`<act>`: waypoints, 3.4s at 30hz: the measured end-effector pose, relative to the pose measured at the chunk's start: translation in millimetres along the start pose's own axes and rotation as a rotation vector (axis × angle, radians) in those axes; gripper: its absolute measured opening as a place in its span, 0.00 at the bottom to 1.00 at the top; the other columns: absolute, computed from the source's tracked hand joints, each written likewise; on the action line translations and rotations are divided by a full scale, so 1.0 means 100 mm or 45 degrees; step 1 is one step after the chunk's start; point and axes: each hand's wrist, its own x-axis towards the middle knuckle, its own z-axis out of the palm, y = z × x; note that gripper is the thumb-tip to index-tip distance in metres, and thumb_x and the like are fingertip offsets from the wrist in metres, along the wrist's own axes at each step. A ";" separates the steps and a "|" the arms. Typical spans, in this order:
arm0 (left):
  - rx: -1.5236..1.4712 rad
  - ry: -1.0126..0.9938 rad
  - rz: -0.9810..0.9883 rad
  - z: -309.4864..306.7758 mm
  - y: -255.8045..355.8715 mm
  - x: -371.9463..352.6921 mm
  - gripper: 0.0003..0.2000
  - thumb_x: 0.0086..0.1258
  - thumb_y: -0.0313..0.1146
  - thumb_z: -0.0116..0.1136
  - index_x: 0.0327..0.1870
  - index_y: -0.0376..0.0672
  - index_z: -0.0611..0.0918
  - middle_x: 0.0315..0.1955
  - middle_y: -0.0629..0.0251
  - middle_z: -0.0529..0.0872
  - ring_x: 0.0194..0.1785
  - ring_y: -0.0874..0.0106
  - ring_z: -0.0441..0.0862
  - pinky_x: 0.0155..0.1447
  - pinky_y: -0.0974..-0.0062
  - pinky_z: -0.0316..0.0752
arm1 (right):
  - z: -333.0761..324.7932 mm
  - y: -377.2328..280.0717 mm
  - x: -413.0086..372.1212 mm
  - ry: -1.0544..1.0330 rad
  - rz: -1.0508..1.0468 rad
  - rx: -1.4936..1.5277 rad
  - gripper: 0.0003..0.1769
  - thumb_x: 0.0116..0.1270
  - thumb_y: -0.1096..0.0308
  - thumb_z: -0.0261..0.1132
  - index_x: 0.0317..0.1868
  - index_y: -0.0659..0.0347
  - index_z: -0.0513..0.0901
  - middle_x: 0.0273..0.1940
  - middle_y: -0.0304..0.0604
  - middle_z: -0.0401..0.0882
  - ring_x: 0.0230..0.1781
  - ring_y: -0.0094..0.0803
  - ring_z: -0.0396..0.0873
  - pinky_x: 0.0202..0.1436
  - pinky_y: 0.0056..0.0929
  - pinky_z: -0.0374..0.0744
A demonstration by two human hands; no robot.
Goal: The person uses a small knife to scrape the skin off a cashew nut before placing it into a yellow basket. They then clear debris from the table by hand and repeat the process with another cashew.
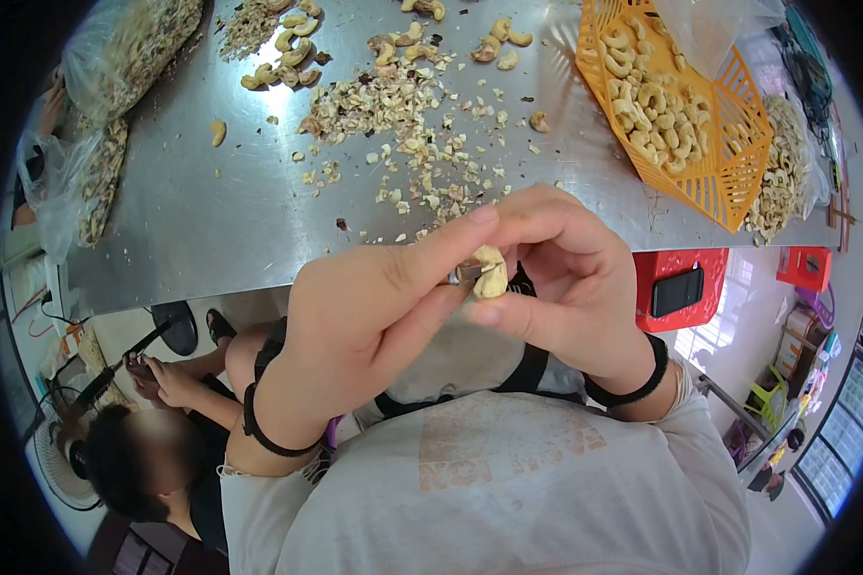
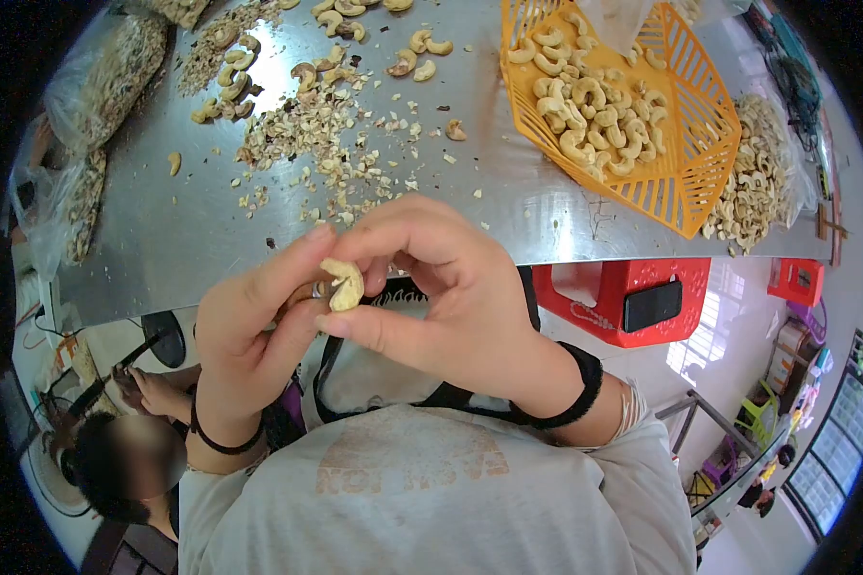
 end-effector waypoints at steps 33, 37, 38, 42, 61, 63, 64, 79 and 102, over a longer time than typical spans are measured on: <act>0.129 0.003 -0.081 0.04 0.00 -0.02 0.24 0.53 0.21 0.53 0.54 0.44 0.69 0.30 0.58 0.80 0.28 0.64 0.78 0.31 0.77 0.71 | 0.03 0.01 -0.01 0.115 0.157 -0.208 0.17 0.45 0.83 0.61 0.39 0.65 0.73 0.33 0.36 0.65 0.29 0.19 0.65 0.36 0.16 0.67; 0.350 0.063 0.030 0.07 0.00 -0.03 0.24 0.51 0.20 0.54 0.53 0.43 0.70 0.29 0.58 0.80 0.27 0.65 0.78 0.29 0.77 0.72 | 0.05 0.02 -0.01 0.135 0.098 -0.254 0.17 0.45 0.83 0.61 0.39 0.65 0.74 0.33 0.36 0.66 0.29 0.19 0.65 0.35 0.16 0.67; 0.351 0.063 0.030 0.09 0.00 -0.03 0.24 0.51 0.20 0.54 0.53 0.43 0.70 0.29 0.58 0.80 0.27 0.65 0.78 0.29 0.77 0.72 | 0.05 0.02 -0.01 0.146 0.086 -0.246 0.17 0.45 0.83 0.61 0.39 0.65 0.74 0.33 0.37 0.66 0.29 0.19 0.65 0.35 0.16 0.67; 0.383 0.163 0.086 0.12 -0.01 -0.02 0.22 0.50 0.18 0.54 0.51 0.39 0.72 0.29 0.58 0.80 0.27 0.66 0.78 0.30 0.78 0.73 | 0.07 0.03 -0.02 0.174 0.124 -0.186 0.17 0.46 0.83 0.61 0.40 0.65 0.74 0.33 0.37 0.66 0.30 0.19 0.66 0.34 0.16 0.67; -0.395 -0.103 -0.423 -0.02 0.14 -0.03 0.22 0.59 0.21 0.46 0.57 0.38 0.65 0.32 0.64 0.79 0.31 0.79 0.75 0.39 0.86 0.68 | 0.02 -0.02 -0.04 0.128 0.338 0.190 0.20 0.49 0.79 0.64 0.45 0.67 0.71 0.35 0.35 0.72 0.34 0.18 0.70 0.42 0.20 0.72; -0.336 -0.125 -0.343 -0.03 0.10 -0.02 0.22 0.59 0.21 0.46 0.57 0.39 0.65 0.29 0.64 0.79 0.29 0.79 0.74 0.37 0.86 0.67 | 0.03 -0.04 -0.04 0.130 0.365 0.176 0.20 0.49 0.79 0.64 0.45 0.67 0.71 0.35 0.35 0.72 0.34 0.18 0.70 0.42 0.20 0.73; -0.276 -0.148 -0.263 -0.04 0.09 -0.02 0.23 0.59 0.21 0.46 0.58 0.40 0.65 0.26 0.64 0.78 0.28 0.80 0.73 0.35 0.85 0.67 | 0.03 -0.04 -0.04 0.119 0.371 0.179 0.19 0.49 0.80 0.64 0.44 0.66 0.71 0.34 0.35 0.71 0.33 0.18 0.69 0.41 0.19 0.72; 0.176 0.054 0.065 -0.03 -0.03 -0.04 0.21 0.54 0.22 0.53 0.51 0.43 0.72 0.30 0.58 0.80 0.25 0.68 0.77 0.28 0.80 0.70 | 0.03 -0.06 -0.05 0.027 0.217 -0.026 0.17 0.48 0.80 0.65 0.41 0.65 0.73 0.31 0.32 0.70 0.26 0.15 0.63 0.31 0.13 0.67; 0.107 -0.099 -0.012 -0.05 0.06 -0.06 0.18 0.56 0.21 0.50 0.50 0.37 0.73 0.32 0.59 0.80 0.30 0.72 0.78 0.37 0.82 0.69 | 0.03 -0.03 -0.06 0.006 0.248 0.019 0.17 0.48 0.80 0.65 0.40 0.65 0.72 0.29 0.32 0.69 0.25 0.15 0.64 0.31 0.14 0.68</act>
